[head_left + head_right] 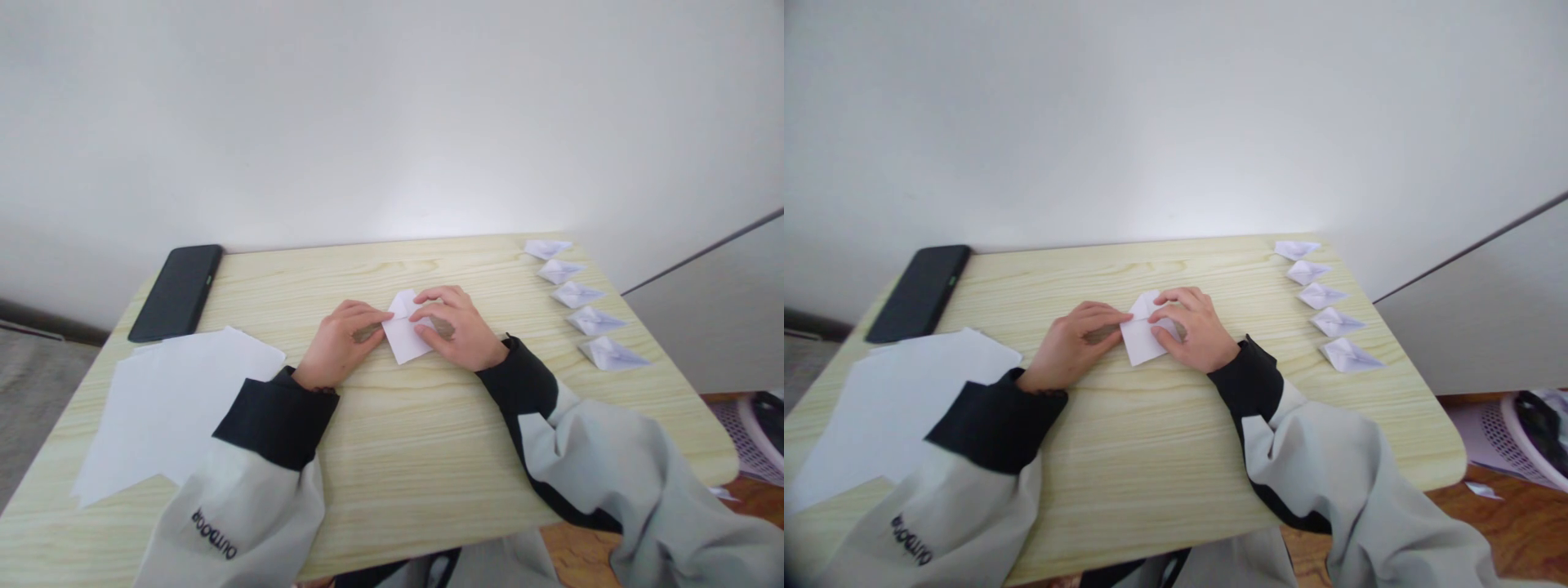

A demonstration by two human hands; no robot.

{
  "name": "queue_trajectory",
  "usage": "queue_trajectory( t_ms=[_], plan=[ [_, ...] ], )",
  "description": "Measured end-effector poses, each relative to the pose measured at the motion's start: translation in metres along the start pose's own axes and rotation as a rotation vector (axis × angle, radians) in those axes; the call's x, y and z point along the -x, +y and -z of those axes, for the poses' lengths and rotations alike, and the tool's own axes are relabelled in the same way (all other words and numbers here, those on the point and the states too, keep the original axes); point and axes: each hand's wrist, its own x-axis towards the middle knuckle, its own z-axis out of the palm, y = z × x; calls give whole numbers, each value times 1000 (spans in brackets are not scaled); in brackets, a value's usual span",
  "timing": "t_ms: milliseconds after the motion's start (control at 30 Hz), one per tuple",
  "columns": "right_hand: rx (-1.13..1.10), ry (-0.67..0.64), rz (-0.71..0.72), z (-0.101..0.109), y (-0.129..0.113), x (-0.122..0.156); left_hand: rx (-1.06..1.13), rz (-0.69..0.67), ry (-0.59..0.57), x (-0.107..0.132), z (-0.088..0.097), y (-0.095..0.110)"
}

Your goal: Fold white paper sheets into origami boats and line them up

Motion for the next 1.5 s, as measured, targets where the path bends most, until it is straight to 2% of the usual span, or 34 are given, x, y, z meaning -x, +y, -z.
queue_trajectory(
  t_ms=[133,267,333,467,533,667,933,1067,1233,1367,1500],
  plan=[
    [3,-96,61,2,-2,0,-116,-60,40,1,1,-4],
    [63,-98,116,2,1,0,-245,-54,28,2,1,-2],
    [125,-63,93,1,3,0,-304,-65,-21,2,1,1],
    [192,37,-58,-4,7,1,-366,-108,-137,2,-1,6],
    [176,84,-124,-5,8,1,-378,-106,-167,2,-1,7],
    [131,124,-197,-3,9,0,-384,-77,-146,3,-2,9],
    [179,-12,0,1,9,-1,-406,-76,-128,4,-3,10],
    [95,-51,18,1,12,-3,-378,-66,-95,5,-5,8],
    [-15,-17,-74,0,11,-5,-363,-122,-66,4,-3,10],
    [67,-6,-179,-1,6,-4,-368,-211,-81,3,-3,12],
    [126,-39,-200,-2,3,-3,-349,-226,-93,5,-5,10]
  ],
)
